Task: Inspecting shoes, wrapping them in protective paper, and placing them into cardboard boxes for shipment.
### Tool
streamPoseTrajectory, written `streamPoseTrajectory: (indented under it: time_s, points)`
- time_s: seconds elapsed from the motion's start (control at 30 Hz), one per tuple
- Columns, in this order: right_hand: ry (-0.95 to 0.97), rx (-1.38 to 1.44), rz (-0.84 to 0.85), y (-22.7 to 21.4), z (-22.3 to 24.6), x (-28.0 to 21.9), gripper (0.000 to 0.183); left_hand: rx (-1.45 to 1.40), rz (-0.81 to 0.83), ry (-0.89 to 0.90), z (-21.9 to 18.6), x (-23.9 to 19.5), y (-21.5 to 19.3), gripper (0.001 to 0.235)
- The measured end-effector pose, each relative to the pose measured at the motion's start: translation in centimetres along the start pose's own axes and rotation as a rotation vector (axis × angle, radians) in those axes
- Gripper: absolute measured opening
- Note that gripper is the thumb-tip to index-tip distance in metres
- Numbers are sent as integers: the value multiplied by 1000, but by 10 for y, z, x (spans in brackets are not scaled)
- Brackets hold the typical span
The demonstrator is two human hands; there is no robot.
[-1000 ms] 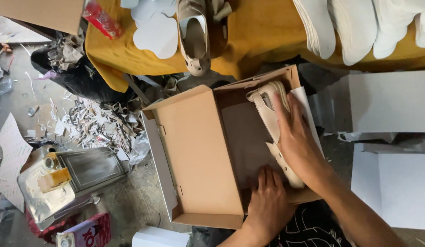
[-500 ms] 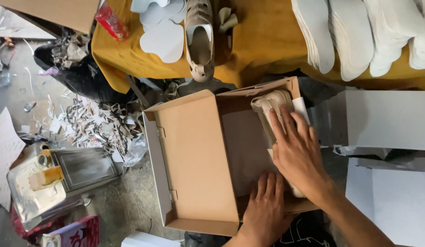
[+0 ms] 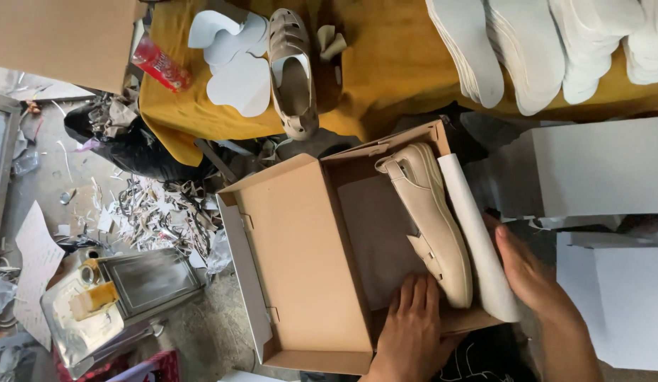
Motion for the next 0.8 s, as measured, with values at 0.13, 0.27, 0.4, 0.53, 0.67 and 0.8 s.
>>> streamPoseTrajectory:
  time_s: [0.13,0.27,0.4,0.53,0.67,0.8]
  points:
    - [-244,49,-120,-21,39,-37,66,35,-12,-14,-2,-2,-4,104]
    - [-247,-132,-229,-32,69,-81,67,95,-128,38,-10,-4,-14,108]
    - [-722,-564,-582,-7,120,-129,66,92,-171,40,-9,-4,-5,109]
    - [-1138,-378,-398,26,147,-158,51,-191,46,-61,5,4,13,67]
    - [-1000,-44,-682,-28,116,-151,23,61,-103,2,0,-2,0,116]
    - [-313,-299,-497,-54,77,-90,82,78,-50,29,-6,-5,-2,100]
Point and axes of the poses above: each hand's wrist, its own x-axis towards the middle knuckle, its own y-axis out of the palm, z = x × y, the point moved 10 cm from there along x, towards the middle knuckle, and after that the axes turned 13 degrees about -x, right-handed, at the moved point
